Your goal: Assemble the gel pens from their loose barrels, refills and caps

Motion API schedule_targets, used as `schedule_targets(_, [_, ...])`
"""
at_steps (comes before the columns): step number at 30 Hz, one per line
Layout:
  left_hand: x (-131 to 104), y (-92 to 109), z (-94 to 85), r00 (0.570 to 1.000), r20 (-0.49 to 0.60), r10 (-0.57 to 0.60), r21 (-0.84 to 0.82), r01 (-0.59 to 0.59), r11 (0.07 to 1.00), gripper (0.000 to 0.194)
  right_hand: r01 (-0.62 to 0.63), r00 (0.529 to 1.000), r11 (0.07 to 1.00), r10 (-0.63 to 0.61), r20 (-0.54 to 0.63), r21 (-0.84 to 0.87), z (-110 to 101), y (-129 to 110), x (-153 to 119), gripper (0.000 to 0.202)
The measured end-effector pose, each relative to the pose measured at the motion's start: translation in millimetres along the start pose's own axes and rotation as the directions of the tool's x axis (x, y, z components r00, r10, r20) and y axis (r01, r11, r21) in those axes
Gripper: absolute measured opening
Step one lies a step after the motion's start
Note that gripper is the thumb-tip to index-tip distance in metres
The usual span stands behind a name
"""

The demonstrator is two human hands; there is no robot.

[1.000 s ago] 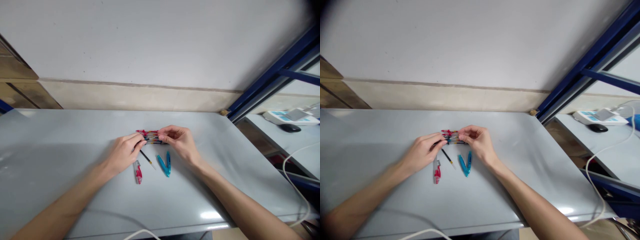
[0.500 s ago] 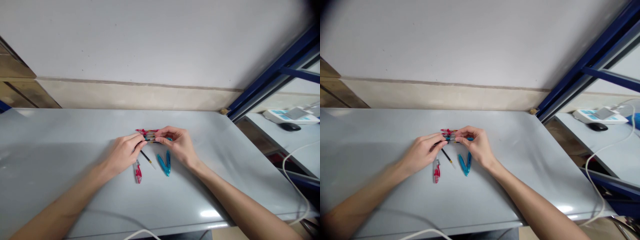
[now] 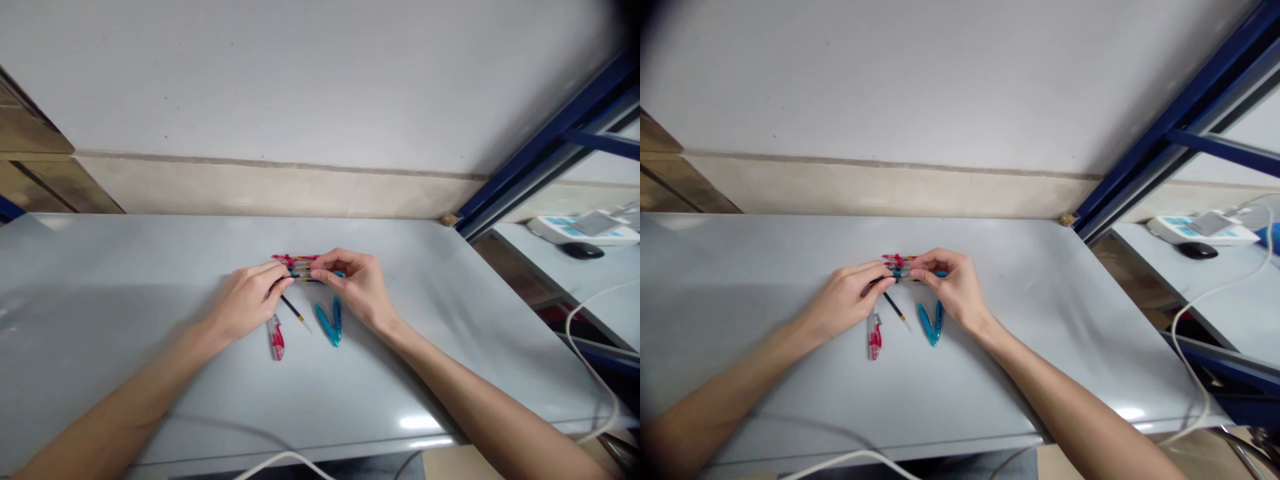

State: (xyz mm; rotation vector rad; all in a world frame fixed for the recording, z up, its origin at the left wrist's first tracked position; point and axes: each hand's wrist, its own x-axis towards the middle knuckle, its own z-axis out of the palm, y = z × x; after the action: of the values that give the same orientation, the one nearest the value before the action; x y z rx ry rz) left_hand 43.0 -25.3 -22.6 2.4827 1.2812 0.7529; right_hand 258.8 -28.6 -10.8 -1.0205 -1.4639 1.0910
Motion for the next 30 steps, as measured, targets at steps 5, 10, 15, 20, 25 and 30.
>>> schedule_targets(5, [0,-1,2.1,1.000,-0.019,0.023,-0.068,-0.024,0.997,0.018,-0.025,1.000,0.997,0.025,0.007,0.076,3,3,0,0.021])
schedule_targets(10, [-2,5,3.0,0.999,0.023,0.049,-0.098,-0.046,0.994,0.012,-0.035,0.999,0.997,0.036,0.000,0.074,11,2,-6,0.029])
schedule_targets(15, [-2,12,1.7,0.993,0.032,0.114,-0.075,-0.111,0.991,0.018,0.014,0.996,0.998,-0.009,0.085,-0.058,17,0,-13,0.030])
schedule_targets(20, [-4,10,4.2,0.990,0.022,0.139,-0.040,-0.139,0.990,0.023,0.008,0.976,0.998,0.006,0.216,-0.064,17,1,-16,0.029])
schedule_targets(25, [-5,6,6.2,0.996,-0.034,0.085,0.007,-0.085,0.996,0.019,0.059,0.959,0.997,-0.044,0.279,-0.046,11,-3,-11,0.017])
schedule_targets(30, [-4,0,7.8,0.996,-0.059,0.065,0.007,-0.065,0.998,0.021,0.094,0.974,0.977,-0.051,0.220,-0.190,-4,-13,-6,0.016])
